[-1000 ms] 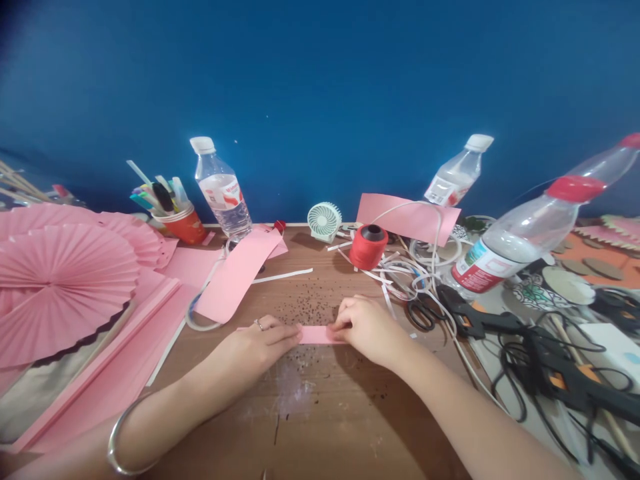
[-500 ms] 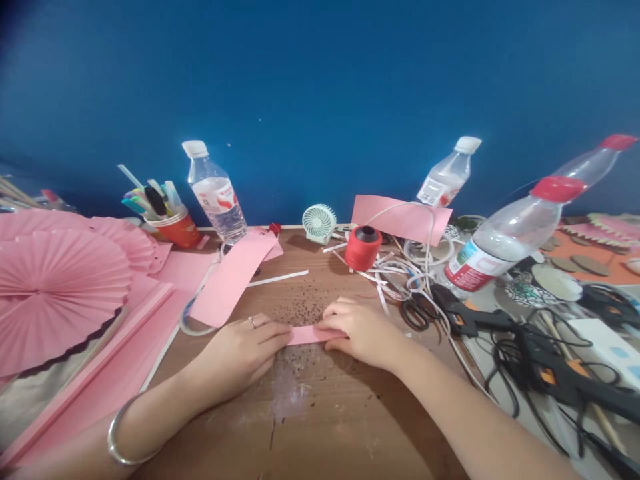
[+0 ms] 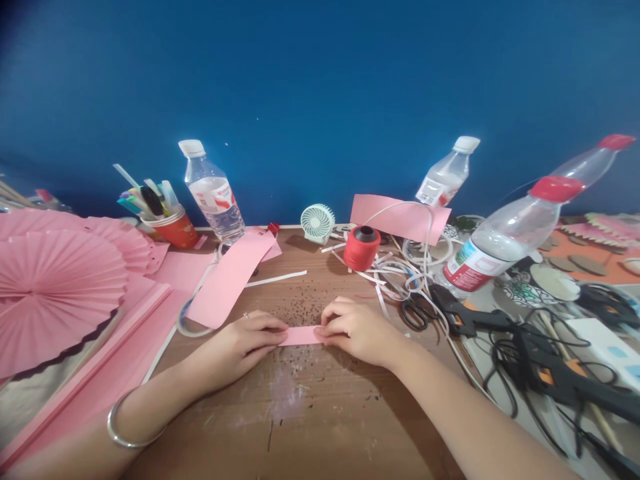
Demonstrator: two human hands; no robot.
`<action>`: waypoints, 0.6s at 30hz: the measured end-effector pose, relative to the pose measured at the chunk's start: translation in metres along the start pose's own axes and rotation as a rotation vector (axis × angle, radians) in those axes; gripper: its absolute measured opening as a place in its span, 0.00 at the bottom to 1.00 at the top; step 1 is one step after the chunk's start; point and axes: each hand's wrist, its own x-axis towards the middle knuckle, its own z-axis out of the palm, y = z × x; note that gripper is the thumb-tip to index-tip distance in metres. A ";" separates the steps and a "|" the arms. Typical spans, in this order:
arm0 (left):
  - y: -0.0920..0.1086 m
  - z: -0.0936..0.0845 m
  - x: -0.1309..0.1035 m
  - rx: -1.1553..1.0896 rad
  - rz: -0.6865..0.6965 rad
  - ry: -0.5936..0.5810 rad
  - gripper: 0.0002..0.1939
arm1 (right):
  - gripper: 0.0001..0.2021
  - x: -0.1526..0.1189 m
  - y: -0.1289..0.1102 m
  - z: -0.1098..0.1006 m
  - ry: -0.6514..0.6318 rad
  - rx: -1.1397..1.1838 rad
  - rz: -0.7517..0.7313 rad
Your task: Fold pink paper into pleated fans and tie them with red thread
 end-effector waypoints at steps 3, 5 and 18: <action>0.001 -0.001 0.000 -0.012 0.004 0.002 0.14 | 0.08 0.000 0.000 0.000 -0.005 -0.012 0.002; 0.001 -0.001 0.000 -0.016 0.002 0.007 0.14 | 0.08 0.000 -0.001 0.000 -0.007 -0.019 0.007; 0.005 -0.003 0.002 -0.014 -0.013 0.017 0.14 | 0.10 0.006 -0.002 0.003 -0.027 0.061 0.126</action>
